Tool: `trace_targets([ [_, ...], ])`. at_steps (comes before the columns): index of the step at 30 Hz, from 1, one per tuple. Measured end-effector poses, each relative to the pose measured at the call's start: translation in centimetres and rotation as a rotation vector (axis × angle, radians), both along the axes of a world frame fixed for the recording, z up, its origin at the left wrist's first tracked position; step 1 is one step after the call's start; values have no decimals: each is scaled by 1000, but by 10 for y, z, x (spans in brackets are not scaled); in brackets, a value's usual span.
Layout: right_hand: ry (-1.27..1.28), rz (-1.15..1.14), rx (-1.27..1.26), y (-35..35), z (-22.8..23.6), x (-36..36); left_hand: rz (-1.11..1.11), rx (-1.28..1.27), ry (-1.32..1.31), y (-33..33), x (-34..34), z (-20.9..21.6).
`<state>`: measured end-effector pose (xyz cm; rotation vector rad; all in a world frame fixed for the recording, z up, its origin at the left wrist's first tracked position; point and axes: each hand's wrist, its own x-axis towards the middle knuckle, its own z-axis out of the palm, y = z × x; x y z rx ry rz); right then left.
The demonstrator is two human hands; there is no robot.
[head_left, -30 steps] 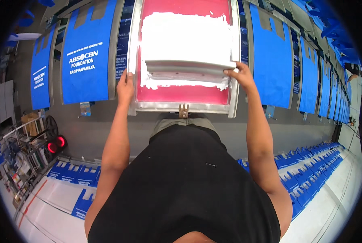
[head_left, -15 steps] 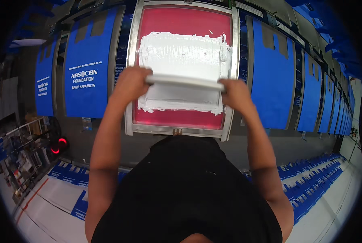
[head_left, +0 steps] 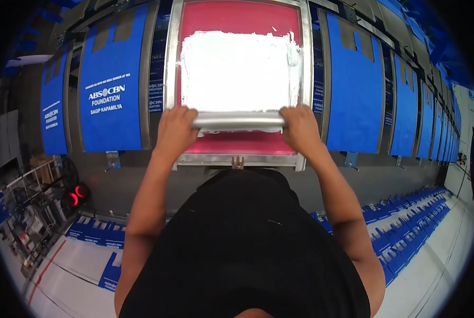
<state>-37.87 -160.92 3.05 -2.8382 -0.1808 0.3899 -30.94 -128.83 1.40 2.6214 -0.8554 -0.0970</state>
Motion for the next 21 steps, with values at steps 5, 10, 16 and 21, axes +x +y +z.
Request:
trace_targets([
  [5, 11, -29, -32, 12, -6, -36, 16, -29, 128, 1, -39, -7],
  [10, 125, -16, -26, 8, -12, -27, 15, 7, 186, 5, -36, -15],
  [16, -169, -66, 28, 4, -48, -32, 50, -27, 67, 9, -36, -56],
  [21, -96, -42, -225, -40, -55, 149, 158, 154, 87, -52, 150, -28],
])
